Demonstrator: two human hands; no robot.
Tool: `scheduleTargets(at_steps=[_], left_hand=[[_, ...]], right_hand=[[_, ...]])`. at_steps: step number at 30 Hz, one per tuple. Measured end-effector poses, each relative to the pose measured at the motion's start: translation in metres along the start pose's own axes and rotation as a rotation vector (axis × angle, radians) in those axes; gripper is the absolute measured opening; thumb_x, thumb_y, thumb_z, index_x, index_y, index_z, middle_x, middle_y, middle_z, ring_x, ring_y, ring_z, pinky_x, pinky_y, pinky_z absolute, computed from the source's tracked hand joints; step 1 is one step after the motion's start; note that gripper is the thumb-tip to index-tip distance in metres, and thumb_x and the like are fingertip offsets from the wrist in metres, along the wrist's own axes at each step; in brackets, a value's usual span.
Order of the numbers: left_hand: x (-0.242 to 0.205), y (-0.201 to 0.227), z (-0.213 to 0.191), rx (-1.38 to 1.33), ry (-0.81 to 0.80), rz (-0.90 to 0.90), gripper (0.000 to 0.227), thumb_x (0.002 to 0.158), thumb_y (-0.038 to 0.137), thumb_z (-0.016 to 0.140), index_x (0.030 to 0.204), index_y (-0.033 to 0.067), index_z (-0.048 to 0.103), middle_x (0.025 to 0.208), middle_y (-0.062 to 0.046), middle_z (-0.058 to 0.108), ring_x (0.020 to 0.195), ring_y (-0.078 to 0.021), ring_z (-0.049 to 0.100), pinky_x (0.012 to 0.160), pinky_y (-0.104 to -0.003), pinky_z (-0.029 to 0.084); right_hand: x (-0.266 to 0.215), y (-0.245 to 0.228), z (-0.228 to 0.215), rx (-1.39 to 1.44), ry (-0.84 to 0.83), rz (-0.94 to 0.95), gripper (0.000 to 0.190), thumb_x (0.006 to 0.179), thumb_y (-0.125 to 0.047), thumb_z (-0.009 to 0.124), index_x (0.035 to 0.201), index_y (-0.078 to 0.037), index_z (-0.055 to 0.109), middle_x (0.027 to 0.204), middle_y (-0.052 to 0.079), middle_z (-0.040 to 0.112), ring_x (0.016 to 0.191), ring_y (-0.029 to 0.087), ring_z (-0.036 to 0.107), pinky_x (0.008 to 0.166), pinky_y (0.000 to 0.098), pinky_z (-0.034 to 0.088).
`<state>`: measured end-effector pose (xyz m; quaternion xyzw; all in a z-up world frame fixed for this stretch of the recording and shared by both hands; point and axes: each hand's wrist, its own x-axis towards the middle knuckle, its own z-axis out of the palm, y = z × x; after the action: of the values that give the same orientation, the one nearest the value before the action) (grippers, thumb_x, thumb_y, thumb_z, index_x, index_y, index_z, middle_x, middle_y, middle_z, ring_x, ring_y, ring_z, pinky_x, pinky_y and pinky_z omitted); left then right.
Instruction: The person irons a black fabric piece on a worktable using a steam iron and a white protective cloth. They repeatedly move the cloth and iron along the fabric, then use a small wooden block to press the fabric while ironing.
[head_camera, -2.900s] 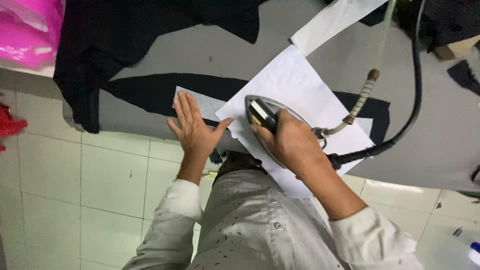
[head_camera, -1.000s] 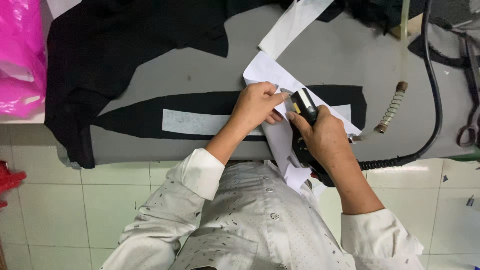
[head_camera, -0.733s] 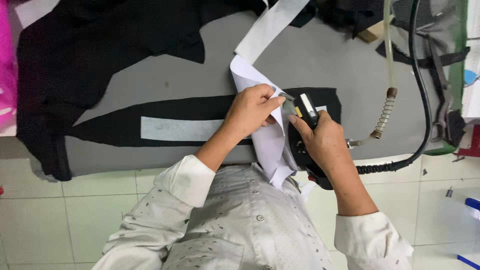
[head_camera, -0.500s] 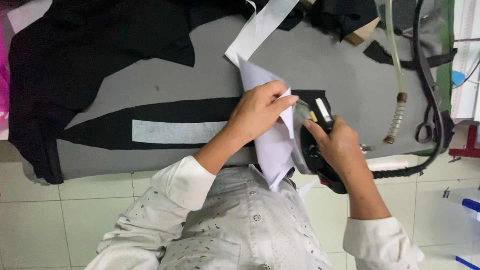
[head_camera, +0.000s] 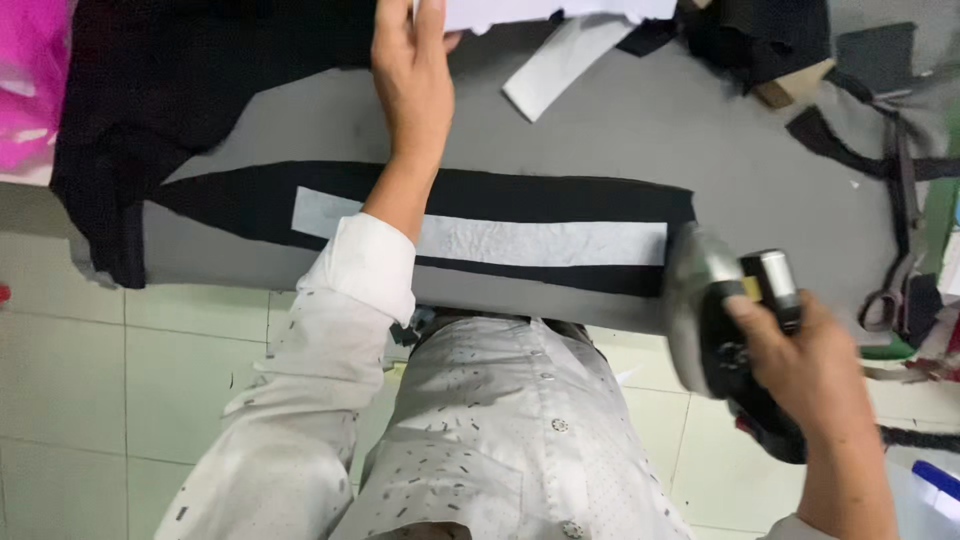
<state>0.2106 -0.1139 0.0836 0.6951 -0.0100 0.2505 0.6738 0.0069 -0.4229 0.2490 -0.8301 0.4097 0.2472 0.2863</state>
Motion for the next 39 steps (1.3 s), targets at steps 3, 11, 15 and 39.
scheduleTargets(at_steps=[3, 11, 15, 39], left_hand=[[-0.01, -0.056, -0.035, 0.333, 0.181, -0.051, 0.033, 0.099, 0.047, 0.053, 0.087, 0.0156, 0.056, 0.068, 0.002, 0.059, 0.061, -0.0118, 0.058, 0.057, -0.031, 0.047], [-0.084, 0.014, -0.151, 0.755, -0.34, -0.249, 0.068, 0.115, 0.039, 0.047, 0.164, 0.0026, 0.018, 0.17, -0.025, 0.018, 0.159, -0.0428, 0.015, 0.127, -0.06, 0.014], [-0.132, -0.021, -0.21, 1.018, -0.516, -0.249, 0.067, 0.115, 0.04, 0.04, 0.169, 0.0118, 0.014, 0.175, -0.016, 0.008, 0.16, -0.039, 0.004, 0.121, -0.068, 0.001], [-0.14, -0.038, -0.211, 1.188, -0.46, -0.031, 0.101, 0.097, 0.076, 0.057, 0.165, 0.0062, 0.03, 0.171, -0.022, 0.015, 0.157, -0.0448, 0.012, 0.115, -0.073, 0.008]], right_hand=[[-0.018, -0.037, 0.036, -0.138, -0.179, 0.066, 0.045, 0.097, -0.043, 0.066, 0.127, -0.009, 0.058, 0.097, 0.032, 0.068, 0.054, 0.045, 0.064, 0.034, 0.0521, 0.051], [-0.061, -0.103, 0.17, -0.566, -0.452, -0.502, 0.061, 0.095, -0.065, 0.058, 0.125, -0.013, 0.056, 0.112, 0.021, 0.073, 0.107, 0.041, 0.072, 0.09, 0.0532, 0.058], [-0.072, -0.123, 0.205, -0.525, -0.481, -0.684, 0.06, 0.097, -0.063, 0.057, 0.114, -0.005, 0.053, 0.1, 0.027, 0.073, 0.101, 0.046, 0.073, 0.087, 0.0542, 0.059], [-0.038, -0.099, 0.215, -0.489, -0.295, -0.321, 0.068, 0.092, -0.072, 0.06, 0.122, -0.011, 0.057, 0.103, 0.024, 0.075, 0.105, 0.044, 0.073, 0.089, 0.0518, 0.059]])
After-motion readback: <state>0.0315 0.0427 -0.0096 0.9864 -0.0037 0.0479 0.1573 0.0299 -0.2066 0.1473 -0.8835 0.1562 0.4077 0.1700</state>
